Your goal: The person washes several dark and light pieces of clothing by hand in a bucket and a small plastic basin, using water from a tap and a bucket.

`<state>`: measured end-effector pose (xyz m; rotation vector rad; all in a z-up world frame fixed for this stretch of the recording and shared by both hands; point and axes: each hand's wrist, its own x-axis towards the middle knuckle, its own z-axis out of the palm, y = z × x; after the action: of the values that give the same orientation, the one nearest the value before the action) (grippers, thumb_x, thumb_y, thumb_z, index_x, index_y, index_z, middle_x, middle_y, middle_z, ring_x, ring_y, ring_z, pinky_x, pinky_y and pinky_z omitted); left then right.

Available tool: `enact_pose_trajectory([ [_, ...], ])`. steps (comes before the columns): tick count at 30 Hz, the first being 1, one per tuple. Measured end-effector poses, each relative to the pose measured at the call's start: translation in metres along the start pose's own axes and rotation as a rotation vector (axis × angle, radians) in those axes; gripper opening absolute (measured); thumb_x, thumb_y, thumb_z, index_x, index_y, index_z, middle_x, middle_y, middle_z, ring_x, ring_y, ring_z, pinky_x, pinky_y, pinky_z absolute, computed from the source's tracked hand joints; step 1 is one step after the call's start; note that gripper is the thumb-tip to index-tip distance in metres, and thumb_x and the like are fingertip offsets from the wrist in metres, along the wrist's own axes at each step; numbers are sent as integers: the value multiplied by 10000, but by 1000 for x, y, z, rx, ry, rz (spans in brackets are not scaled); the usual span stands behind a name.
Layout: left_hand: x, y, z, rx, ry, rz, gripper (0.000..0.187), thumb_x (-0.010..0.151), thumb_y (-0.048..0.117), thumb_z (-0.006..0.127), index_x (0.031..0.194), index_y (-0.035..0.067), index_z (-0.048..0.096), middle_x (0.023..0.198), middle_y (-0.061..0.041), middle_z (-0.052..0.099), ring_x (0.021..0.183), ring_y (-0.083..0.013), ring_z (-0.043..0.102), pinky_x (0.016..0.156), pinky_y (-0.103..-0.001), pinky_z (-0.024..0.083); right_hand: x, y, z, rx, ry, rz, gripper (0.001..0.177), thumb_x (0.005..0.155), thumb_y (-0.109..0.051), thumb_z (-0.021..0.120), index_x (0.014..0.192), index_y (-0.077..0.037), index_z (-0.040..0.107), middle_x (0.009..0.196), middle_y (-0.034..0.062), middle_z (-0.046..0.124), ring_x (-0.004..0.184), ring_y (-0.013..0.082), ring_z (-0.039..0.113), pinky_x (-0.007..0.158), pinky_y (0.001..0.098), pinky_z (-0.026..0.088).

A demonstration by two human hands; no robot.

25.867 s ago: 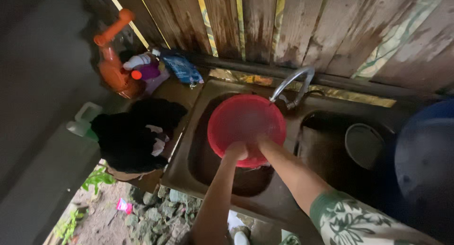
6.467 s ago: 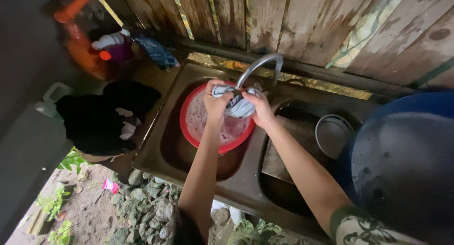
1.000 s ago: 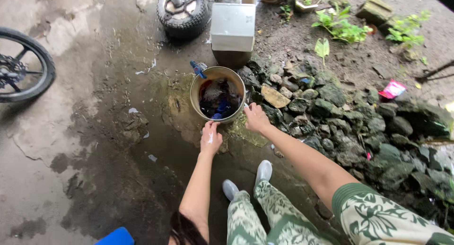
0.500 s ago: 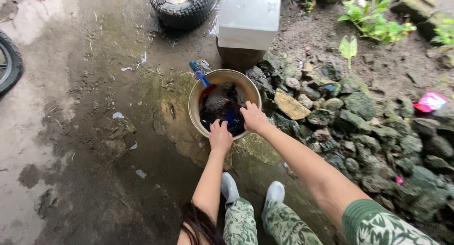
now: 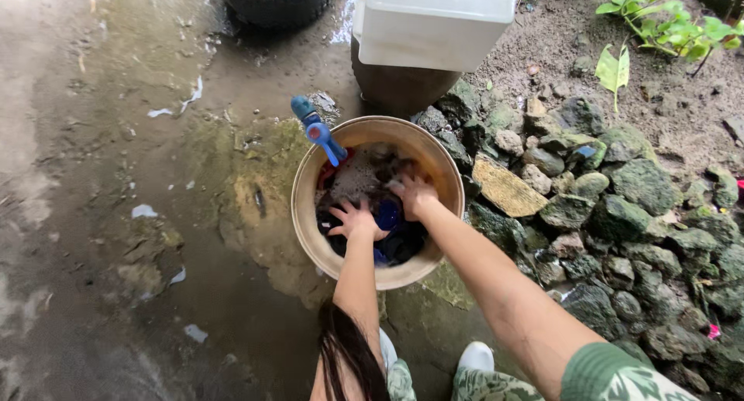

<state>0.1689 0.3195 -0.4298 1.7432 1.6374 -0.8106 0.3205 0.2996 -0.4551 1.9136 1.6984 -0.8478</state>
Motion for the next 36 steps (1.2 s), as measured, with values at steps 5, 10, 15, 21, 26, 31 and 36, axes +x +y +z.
enact_pose_trajectory([
  [5, 79, 3, 36, 16, -44, -1, 1126, 711, 500, 905, 1618, 314, 265, 1722, -73, 117, 1559, -483, 30, 1101, -832, 186, 82, 17, 60, 48, -8, 119, 699, 847, -189, 732, 1505, -261, 508, 1574, 84, 464, 1395, 293, 525, 1068, 416, 508],
  [10, 132, 5, 51, -59, -78, -12, 986, 717, 462, 890, 1568, 279, 427, 1703, -57, 277, 1558, -385, 210, 1180, -788, 199, 152, 41, 108, 254, 218, 141, 888, 827, -111, 691, 1626, -149, 305, 1298, 217, 648, 1136, 341, 682, 922, 460, 556],
  [15, 108, 17, 49, -172, 247, -36, 1277, 652, 545, 944, 1630, 155, 222, 1649, -190, 143, 1496, -454, 113, 1119, -686, 250, 174, 47, 129, 296, 369, 46, 403, 1052, -242, 463, 1450, -217, 519, 1281, 208, 679, 1107, 379, 699, 886, 510, 571],
  [21, 54, -16, 45, -152, 313, 142, 1050, 694, 589, 866, 1543, 232, 363, 1678, -155, 152, 1550, -422, 106, 1151, -636, 284, 90, 15, 79, 155, 437, -13, 559, 967, -123, 510, 1518, -192, 446, 1123, 217, 716, 978, 398, 715, 797, 521, 581],
  [26, 32, -34, 72, -219, 204, 103, 802, 796, 461, 771, 1501, 290, 430, 1703, -94, 154, 1537, -370, 170, 1156, -681, 248, -4, 8, 51, 44, 426, -47, 394, 868, -135, 613, 1252, -56, 660, 1033, 186, 748, 902, 352, 746, 747, 486, 613],
  [31, -19, -37, 89, -344, 223, 152, 699, 866, 350, 721, 1511, 244, 472, 1658, -132, 327, 1526, -381, 291, 1201, -626, 265, -92, 20, -12, 271, 248, 27, 262, 782, -182, 644, 940, -27, 785, 980, 241, 737, 922, 400, 713, 813, 485, 582],
  [36, -89, -43, 69, -430, 271, 348, 1132, 577, 262, 945, 1531, 89, 361, 1603, -220, 350, 1471, -381, 358, 1214, -441, 345, -195, 43, -96, 533, 458, -280, 282, 769, -234, 646, 903, -27, 782, 851, 240, 743, 779, 381, 705, 751, 462, 562],
])
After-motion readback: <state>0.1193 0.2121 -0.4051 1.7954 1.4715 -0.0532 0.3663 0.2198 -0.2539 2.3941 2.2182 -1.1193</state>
